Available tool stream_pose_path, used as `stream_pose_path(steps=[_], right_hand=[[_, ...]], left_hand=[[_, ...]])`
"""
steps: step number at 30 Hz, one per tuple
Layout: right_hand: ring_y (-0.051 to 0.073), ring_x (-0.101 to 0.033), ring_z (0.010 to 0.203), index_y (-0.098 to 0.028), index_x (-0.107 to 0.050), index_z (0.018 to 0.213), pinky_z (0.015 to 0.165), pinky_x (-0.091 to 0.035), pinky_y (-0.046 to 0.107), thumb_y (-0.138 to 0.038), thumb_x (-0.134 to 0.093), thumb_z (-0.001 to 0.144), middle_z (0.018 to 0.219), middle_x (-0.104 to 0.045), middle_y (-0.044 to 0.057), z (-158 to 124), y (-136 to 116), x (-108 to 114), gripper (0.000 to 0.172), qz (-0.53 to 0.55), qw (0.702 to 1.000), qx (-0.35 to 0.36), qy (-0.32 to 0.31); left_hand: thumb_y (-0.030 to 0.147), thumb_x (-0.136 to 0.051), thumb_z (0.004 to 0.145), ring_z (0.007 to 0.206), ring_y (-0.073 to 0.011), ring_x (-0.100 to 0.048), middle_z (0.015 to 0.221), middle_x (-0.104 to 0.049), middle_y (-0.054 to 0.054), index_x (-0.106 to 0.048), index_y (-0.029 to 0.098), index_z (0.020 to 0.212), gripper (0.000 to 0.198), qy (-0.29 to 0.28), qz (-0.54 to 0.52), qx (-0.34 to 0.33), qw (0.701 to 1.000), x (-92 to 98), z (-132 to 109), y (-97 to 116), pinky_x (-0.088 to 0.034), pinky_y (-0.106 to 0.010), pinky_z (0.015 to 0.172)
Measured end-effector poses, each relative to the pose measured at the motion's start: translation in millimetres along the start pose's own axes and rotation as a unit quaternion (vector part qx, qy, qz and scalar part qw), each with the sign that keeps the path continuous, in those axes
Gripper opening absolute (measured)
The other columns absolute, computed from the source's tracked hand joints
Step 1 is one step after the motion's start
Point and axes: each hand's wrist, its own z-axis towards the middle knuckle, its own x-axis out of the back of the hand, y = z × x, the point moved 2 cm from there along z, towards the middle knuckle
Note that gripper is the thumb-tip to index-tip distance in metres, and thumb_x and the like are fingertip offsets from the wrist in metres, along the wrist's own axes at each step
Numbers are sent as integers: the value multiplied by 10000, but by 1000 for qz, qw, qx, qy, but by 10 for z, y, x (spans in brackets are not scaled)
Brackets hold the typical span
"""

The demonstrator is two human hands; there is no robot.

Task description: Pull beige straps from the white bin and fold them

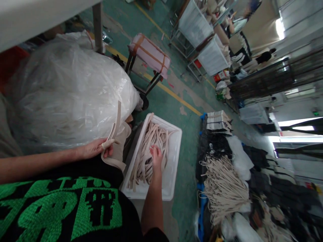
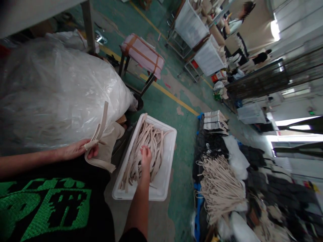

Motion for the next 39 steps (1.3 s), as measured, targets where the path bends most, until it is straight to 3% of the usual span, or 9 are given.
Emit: stream_pose_path(steps=[2,5,8,17,22,25,30,36,39], right_hand=[[214,-771,909,-184,-753,1097,814,-596,321,-579,-586,960,1047,-805,103,-42,-340,-496,450,64,991,10,-117],[205,-776,941,-187,-755,1122,825,-612,322,-726,-667,880,1089,-805,112,-144,-977,-1158,598,246,886,-15,-393],[199,-779,941,-182,-761,1052,841,-620,330,-695,-699,889,1059,-813,93,-240,-1563,-1498,542,276,824,-13,-495],[168,-738,722,-192,-703,907,767,-634,344,-560,-559,1041,859,-786,37,-491,-2032,-1391,417,357,859,-31,-367],[53,-242,327,-202,-700,816,398,-333,194,-513,-516,1058,490,-466,-93,-520,-1864,-778,435,275,914,27,-298],[72,-389,390,-186,-781,899,410,-327,204,-534,-696,942,577,-619,-34,-561,-1707,-484,360,134,952,117,-248],[220,-701,863,-214,-818,990,826,-575,344,-612,-678,938,932,-778,66,-907,-1496,-708,425,80,911,186,-358],[172,-629,649,-206,-742,791,745,-548,325,-648,-608,972,669,-675,16,-1185,-1247,-1060,496,78,840,150,-515],[134,-532,470,-210,-681,803,567,-499,283,-704,-675,881,538,-577,-32,-1032,-1153,-1071,501,145,882,79,-441]], left_hand=[[980,-235,830,653,-219,-643,657,-690,-55,-664,205,763,888,-16,9,-16,1000,-35,-40,74,-539,-318,673],[986,-292,815,633,-219,-649,687,-686,-54,-640,214,787,848,-31,-4,-42,999,-88,-89,179,-550,-321,641],[994,-331,801,604,-214,-637,690,-668,-40,-647,220,869,839,-25,-25,-62,997,-109,-129,244,-551,-320,609],[892,-131,911,623,-230,-644,622,-673,-68,-689,197,748,906,75,-42,-47,995,18,-242,148,-580,-352,696],[842,-217,952,1126,-341,-714,1218,-786,-170,-738,154,1223,904,161,-32,-123,979,143,-303,170,-569,-462,1028],[760,-217,1006,1411,-354,-557,1500,-654,-136,-616,200,1480,835,198,22,-172,965,173,-364,294,-434,-513,1206],[593,-196,1090,1538,-308,-422,1673,-476,-105,-524,234,1582,692,177,92,-251,947,51,-442,455,-299,-476,1302],[645,-280,1064,1403,-343,-546,1472,-664,-155,-709,216,1372,680,137,205,-310,918,107,-419,499,-357,-516,1249],[780,-372,979,1016,-348,-720,971,-808,-151,-821,209,913,730,113,203,-199,952,303,-497,713,-524,-482,1028]])
